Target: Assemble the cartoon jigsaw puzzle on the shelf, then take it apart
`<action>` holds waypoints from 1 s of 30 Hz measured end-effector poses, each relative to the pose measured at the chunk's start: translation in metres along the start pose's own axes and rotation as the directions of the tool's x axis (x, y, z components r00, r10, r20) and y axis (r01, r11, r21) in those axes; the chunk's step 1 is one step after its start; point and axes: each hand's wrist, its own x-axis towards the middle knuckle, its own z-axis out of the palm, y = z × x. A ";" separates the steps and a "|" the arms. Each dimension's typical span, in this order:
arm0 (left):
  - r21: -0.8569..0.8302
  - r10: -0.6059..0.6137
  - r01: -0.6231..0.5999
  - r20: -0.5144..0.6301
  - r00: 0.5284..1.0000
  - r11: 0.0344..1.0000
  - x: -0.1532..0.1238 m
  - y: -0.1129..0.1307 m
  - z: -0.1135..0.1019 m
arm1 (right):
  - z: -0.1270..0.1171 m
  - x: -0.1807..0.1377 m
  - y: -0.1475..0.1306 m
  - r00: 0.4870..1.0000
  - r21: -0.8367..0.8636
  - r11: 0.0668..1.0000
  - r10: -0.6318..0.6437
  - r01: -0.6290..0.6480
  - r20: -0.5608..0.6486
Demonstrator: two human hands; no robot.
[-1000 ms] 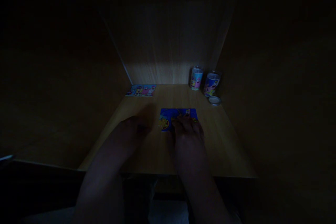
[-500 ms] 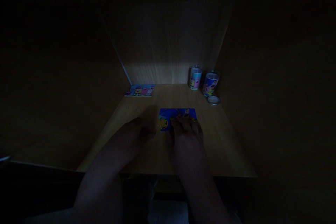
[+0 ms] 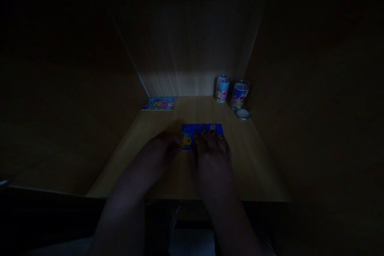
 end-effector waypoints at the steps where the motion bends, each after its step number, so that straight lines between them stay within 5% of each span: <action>1: 0.001 0.008 -0.008 -0.003 1.000 1.000 0.000 0.000 0.001 | 0.000 0.000 0.000 1.000 -0.003 1.000 0.001 -0.001 0.005; 30: 0.122 0.192 -0.195 0.036 0.981 0.973 -0.005 0.005 0.001 | -0.003 0.001 -0.003 1.000 -0.014 1.000 0.012 -0.012 0.018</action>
